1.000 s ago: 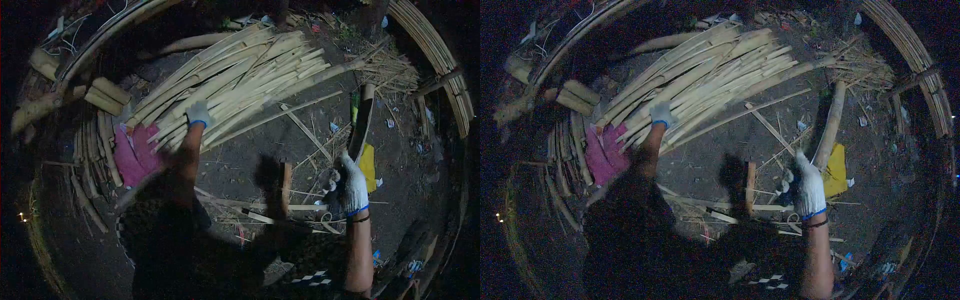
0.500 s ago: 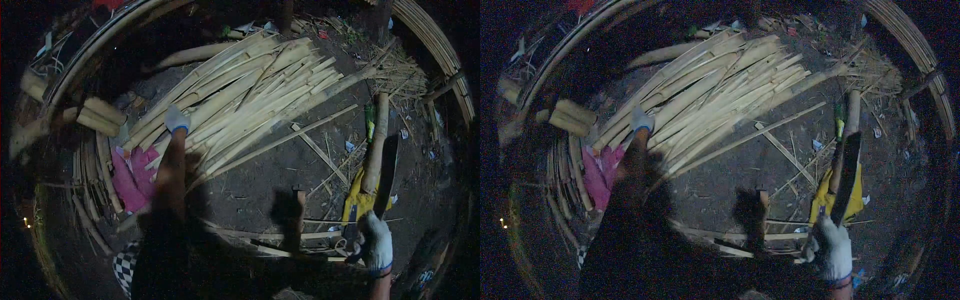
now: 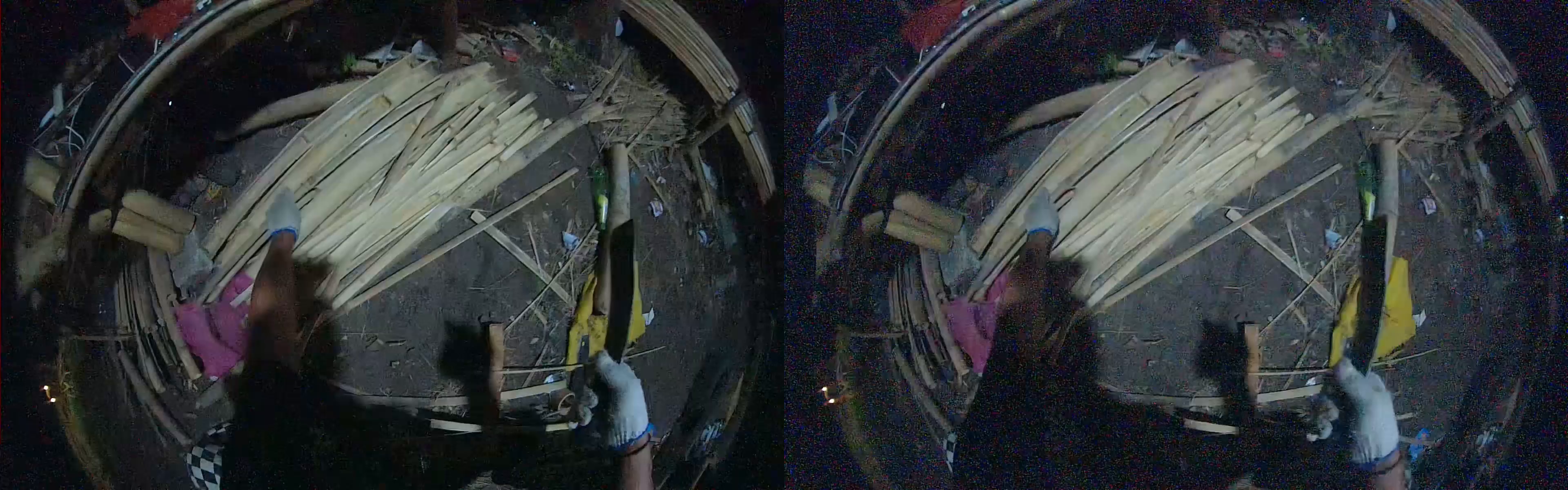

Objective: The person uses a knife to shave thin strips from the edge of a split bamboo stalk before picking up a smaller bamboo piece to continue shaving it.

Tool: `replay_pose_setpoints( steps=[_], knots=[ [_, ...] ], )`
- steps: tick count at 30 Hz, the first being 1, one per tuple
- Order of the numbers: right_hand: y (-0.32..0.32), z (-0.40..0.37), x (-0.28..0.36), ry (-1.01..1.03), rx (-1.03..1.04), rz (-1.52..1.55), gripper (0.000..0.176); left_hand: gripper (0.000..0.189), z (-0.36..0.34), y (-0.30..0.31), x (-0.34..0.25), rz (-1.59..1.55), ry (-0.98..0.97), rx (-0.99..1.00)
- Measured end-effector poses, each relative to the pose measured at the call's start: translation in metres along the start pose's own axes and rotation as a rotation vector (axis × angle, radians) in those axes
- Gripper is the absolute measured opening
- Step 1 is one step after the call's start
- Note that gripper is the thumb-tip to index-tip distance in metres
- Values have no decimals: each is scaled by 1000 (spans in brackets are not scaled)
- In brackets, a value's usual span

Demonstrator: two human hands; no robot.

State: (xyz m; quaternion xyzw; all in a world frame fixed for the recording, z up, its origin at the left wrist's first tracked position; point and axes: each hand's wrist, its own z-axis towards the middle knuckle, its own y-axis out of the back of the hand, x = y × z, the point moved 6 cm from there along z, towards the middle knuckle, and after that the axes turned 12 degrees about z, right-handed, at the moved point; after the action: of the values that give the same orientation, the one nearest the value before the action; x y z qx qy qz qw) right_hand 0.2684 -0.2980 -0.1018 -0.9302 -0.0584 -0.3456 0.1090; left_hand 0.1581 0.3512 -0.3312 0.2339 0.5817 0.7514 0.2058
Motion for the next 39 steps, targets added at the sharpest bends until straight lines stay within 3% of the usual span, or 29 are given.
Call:
replay_pose_setpoints(
  steps=[2, 6, 9, 13, 16, 17, 19, 21, 22, 23, 24, 25, 26, 27, 29, 30, 32, 34, 36, 37, 38, 39],
  knots=[
    [-6, -4, 2, 32, 61, -27, 24, 36, 8, 32, 6, -22, -37, -267],
    [-11, -13, 8, 65, 47, -51, 28, 16, 21, 130, 26, -60, -26, -320],
    [-20, -28, 12, 10, 215, 29, 32, 19, -4, 224, 26, -13, -39, -310],
    [-22, -42, 18, 63, 344, -30, 34, 23, -56, 294, 37, -130, 7, -329],
    [-22, -46, 25, 165, 435, 54, 34, 26, -112, 331, 29, -334, 38, -448],
    [-26, -55, 29, 139, 484, 96, 34, 30, -131, 345, 21, -468, 84, -390],
    [-30, -63, 33, 116, 484, 166, 42, 31, -142, 322, 10, -236, -92, -576],
    [-37, -73, 41, 160, 578, 238, 43, 34, -172, 322, -21, -219, -146, -682],
    [-39, -81, 46, 183, 577, 237, 42, 37, -186, 333, -35, -690, -11, -408],
    [-40, -88, 48, 204, 577, 234, 42, 38, -207, 345, -59, -556, -129, -426],
    [-41, -92, 50, 229, 594, 226, 40, 36, -223, 351, -80, -668, -121, -450],
    [-43, -93, 52, 256, 611, 218, 38, 36, -218, 317, -93, -726, -146, -494],
    [-41, -92, 58, 397, 545, 113, 36, 34, -237, 342, -120, -613, -218, -393],
    [-43, -82, 61, 532, 577, 79, 34, 20, -256, 377, -156, -376, -156, -419],
    [-40, -102, 66, 612, 488, -39, 30, 21, -294, 399, -175, -974, -46, -359],
    [-40, -108, 63, 590, 508, -29, 32, 21, -303, 401, -185, -973, -59, -366],
    [-39, -112, 66, 763, 472, -163, 37, 24, -308, 382, -209, -955, -48, -33],
    [-41, -107, 67, 966, 415, -326, 44, 26, -319, 378, -226, -950, -66, -79],
    [-42, -100, 64, 970, 378, -337, 48, 31, -312, 345, -234, -1017, -167, -123],
    [-42, -98, 64, 965, 344, -353, 52, 31, -316, 353, -235, -1018, -171, -130],
    [-35, -107, 69, 1058, 164, -464, 50, 32, -323, 363, -236, -964, -192, -120],
    [-36, -103, 67, 1065, 164, -461, 50, 34, -327, 374, -237, -911, -213, -112]
  ],
)
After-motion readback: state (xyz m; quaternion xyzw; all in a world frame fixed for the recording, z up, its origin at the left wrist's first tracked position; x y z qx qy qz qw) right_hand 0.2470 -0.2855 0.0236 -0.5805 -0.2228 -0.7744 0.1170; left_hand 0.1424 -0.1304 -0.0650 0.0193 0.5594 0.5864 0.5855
